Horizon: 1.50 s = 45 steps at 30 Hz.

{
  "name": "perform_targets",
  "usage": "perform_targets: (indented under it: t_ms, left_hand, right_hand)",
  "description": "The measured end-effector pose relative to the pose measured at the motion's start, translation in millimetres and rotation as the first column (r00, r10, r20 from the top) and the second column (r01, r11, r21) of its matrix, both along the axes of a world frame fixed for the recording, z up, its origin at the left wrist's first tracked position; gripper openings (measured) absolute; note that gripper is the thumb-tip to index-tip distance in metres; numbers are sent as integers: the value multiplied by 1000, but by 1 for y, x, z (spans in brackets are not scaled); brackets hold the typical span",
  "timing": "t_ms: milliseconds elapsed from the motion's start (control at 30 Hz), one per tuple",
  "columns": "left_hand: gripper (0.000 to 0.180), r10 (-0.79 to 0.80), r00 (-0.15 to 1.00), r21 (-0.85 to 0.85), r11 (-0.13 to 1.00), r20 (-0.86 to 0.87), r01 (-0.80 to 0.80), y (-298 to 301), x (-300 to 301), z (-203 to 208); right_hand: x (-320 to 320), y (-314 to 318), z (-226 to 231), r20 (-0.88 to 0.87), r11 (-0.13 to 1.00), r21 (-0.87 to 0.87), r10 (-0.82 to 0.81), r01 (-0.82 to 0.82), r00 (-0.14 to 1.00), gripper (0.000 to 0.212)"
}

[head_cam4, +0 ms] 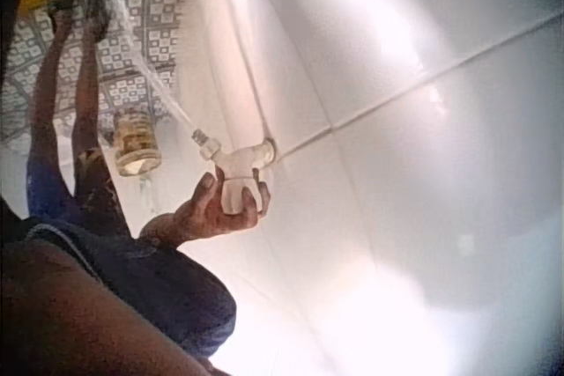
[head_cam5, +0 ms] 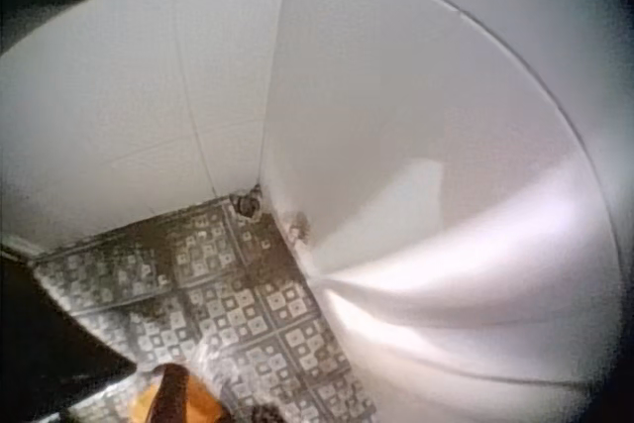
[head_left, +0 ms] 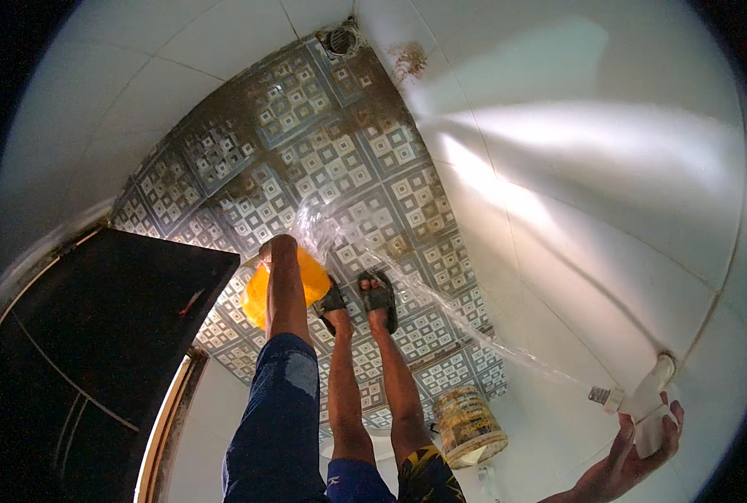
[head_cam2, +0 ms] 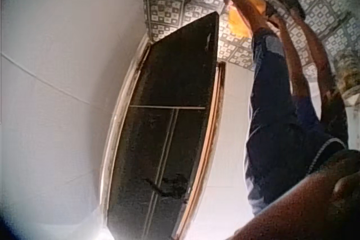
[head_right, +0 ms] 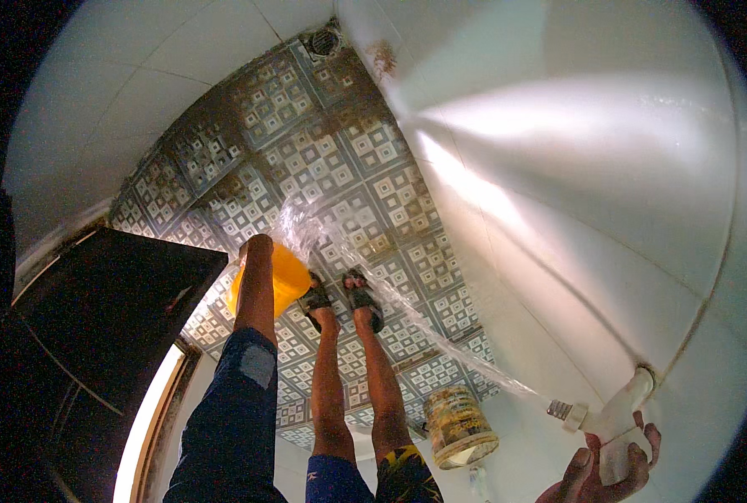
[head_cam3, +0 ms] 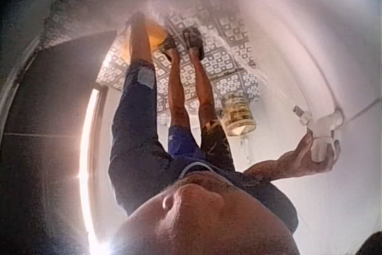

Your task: The person fills a yellow bucket with water from a wall-mounted tap in a tiled bathroom. They repeatedly lift the bucket, pour out the water onto the floor, and refill it from the tap.

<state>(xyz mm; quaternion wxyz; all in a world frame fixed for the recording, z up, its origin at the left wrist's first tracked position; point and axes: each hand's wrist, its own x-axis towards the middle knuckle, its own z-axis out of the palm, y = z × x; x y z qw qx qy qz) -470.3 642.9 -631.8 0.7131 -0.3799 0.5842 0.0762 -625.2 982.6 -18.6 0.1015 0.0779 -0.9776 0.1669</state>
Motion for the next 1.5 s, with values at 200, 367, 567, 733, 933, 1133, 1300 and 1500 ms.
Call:
perform_targets:
  t_ms: [200,367,567,733,933,1133,1300,1500]
  left_hand:
    - [33,-77,997,85,993,3,76,33,23,54]
    - [31,-42,999,171,984,15,39,88,43,126]
    - [29,13,999,179,984,48,-21,92,45,188]
    - [27,26,998,225,974,51,-37,105,61,149]
    - [36,-61,913,569,765,-403,303,91,23,88]
    - [56,330,295,293,942,-897,-161,37,16,115]
    - [62,568,260,381,763,-781,-522,42,-30,166]
    - [62,292,428,162,935,-856,-314,60,-3,139]
  right_hand:
    - [-4,-10,6,40,998,14,-57,57,998,43]
    - [-7,-19,9,39,991,95,-102,98,994,43]
    - [-7,-20,10,26,980,189,-69,63,997,42]
    - [-6,-22,10,32,966,246,-96,86,995,47]
    - [6,-3,4,31,948,148,-290,283,956,39]
    - [2,-4,1,73,976,39,-215,213,974,38]
    - [4,1,1,72,982,29,-189,187,979,40]
    - [5,2,0,65,985,40,-170,168,983,41]
